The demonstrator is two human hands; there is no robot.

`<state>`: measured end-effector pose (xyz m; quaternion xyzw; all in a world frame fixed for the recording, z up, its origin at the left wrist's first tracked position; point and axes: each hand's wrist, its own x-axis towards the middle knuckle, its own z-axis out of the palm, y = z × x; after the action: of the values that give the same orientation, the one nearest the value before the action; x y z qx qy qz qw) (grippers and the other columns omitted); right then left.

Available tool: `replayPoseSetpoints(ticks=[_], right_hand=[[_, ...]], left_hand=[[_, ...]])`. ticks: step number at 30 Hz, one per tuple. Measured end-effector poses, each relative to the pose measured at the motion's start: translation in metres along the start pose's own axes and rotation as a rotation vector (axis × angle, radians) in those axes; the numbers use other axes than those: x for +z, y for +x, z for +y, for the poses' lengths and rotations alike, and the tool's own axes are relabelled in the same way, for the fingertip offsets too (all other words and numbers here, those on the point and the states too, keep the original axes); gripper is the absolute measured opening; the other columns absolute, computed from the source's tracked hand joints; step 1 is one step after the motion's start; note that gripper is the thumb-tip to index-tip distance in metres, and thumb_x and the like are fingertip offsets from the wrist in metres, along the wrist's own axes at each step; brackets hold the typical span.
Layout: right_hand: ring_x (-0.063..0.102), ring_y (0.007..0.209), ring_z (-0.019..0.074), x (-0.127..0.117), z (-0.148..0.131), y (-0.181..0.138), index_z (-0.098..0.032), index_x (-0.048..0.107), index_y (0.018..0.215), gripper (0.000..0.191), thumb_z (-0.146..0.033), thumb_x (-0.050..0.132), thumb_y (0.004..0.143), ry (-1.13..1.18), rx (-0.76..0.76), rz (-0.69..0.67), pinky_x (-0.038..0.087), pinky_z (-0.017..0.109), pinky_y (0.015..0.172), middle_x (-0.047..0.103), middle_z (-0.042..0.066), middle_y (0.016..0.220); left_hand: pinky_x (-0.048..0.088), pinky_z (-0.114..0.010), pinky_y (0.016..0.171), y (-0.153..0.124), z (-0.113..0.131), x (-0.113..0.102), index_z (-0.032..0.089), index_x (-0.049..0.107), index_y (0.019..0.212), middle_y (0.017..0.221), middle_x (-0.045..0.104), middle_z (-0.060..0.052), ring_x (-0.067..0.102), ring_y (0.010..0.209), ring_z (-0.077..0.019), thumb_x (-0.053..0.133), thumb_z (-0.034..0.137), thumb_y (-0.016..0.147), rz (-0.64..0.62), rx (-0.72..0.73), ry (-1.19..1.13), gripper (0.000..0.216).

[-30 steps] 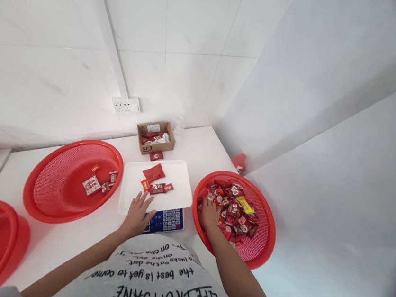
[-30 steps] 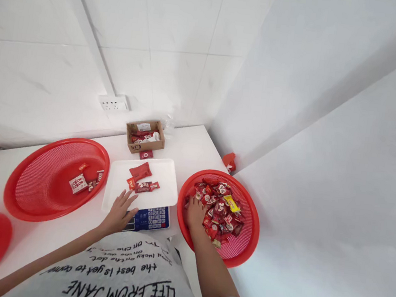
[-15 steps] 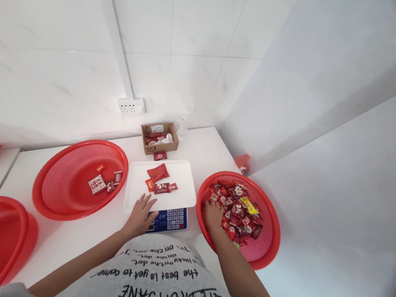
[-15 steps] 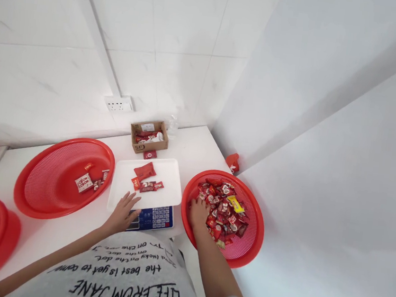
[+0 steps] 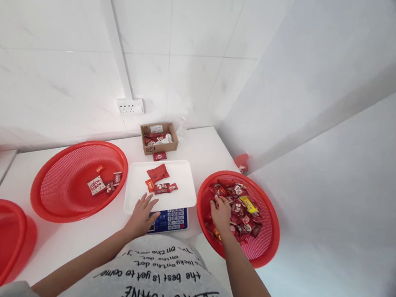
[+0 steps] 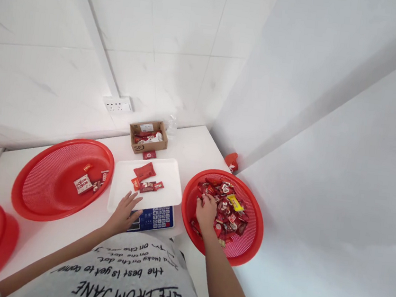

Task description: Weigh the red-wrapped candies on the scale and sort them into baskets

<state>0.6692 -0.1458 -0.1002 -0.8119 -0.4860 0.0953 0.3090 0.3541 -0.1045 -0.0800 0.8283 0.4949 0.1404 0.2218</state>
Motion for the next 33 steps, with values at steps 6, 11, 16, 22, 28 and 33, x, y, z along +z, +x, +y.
replayPoseSetpoints(ticks=[6,11,16,22,28,33], right_hand=[[0.053,0.098,0.0231,-0.031,-0.049,-0.004,-0.016,0.055,0.107,0.037,-0.039,0.039,0.082,0.306,0.147,0.053,0.040,0.040,0.089,0.060,0.012,0.105],[0.058,0.069,0.0162,-0.020,-0.107,-0.030,-0.019,0.055,0.104,0.032,-0.038,0.039,0.083,0.639,0.098,-0.419,0.048,0.031,0.067,0.063,0.004,0.087],[0.049,0.049,0.0103,0.003,-0.134,-0.055,-0.023,0.049,0.116,0.034,-0.036,0.041,0.085,0.680,-0.002,-0.716,0.041,0.023,0.050,0.054,-0.005,0.059],[0.049,0.048,0.0103,0.006,-0.126,-0.059,-0.021,0.048,0.114,0.036,-0.036,0.047,0.082,0.638,0.071,-0.697,0.041,0.023,0.050,0.050,-0.008,0.055],[0.060,0.070,0.0166,0.004,-0.097,-0.051,-0.017,0.052,0.110,0.037,-0.035,0.045,0.079,0.580,0.132,-0.491,0.049,0.031,0.068,0.061,0.000,0.072],[0.061,0.079,0.0190,-0.004,-0.073,-0.045,-0.016,0.055,0.108,0.037,-0.035,0.044,0.078,0.466,0.116,-0.361,0.048,0.035,0.078,0.066,0.006,0.085]], left_hand=[[0.028,-0.047,0.105,0.004,0.016,-0.014,0.019,0.052,0.118,0.135,0.043,-0.011,0.028,0.131,-0.0279,0.047,0.037,0.083,-0.033,-0.026,-0.216,0.040],[0.048,-0.037,0.083,0.017,0.047,-0.027,0.020,0.044,0.122,0.111,0.060,-0.009,0.060,0.093,-0.0196,0.046,0.048,0.081,-0.288,-0.227,-0.712,0.050],[0.048,-0.027,0.064,0.020,0.055,-0.024,0.017,0.054,0.095,0.075,0.063,-0.001,0.060,0.068,-0.0140,0.048,0.059,0.076,-0.493,-0.417,-1.057,0.046],[0.045,-0.025,0.061,0.016,0.048,-0.025,0.017,0.055,0.085,0.072,0.060,0.001,0.056,0.064,-0.0124,0.059,0.055,0.069,-0.413,-0.488,-1.052,0.041],[0.047,-0.029,0.064,0.035,0.024,-0.042,0.018,0.053,0.100,0.080,0.063,-0.003,0.058,0.067,-0.0161,0.049,0.042,0.080,-0.160,-0.458,-0.610,0.032],[0.037,-0.041,0.095,0.046,-0.003,-0.041,0.020,0.046,0.125,0.124,0.051,-0.012,0.046,0.114,-0.0273,0.053,0.034,0.080,0.027,-0.177,0.019,0.047]])
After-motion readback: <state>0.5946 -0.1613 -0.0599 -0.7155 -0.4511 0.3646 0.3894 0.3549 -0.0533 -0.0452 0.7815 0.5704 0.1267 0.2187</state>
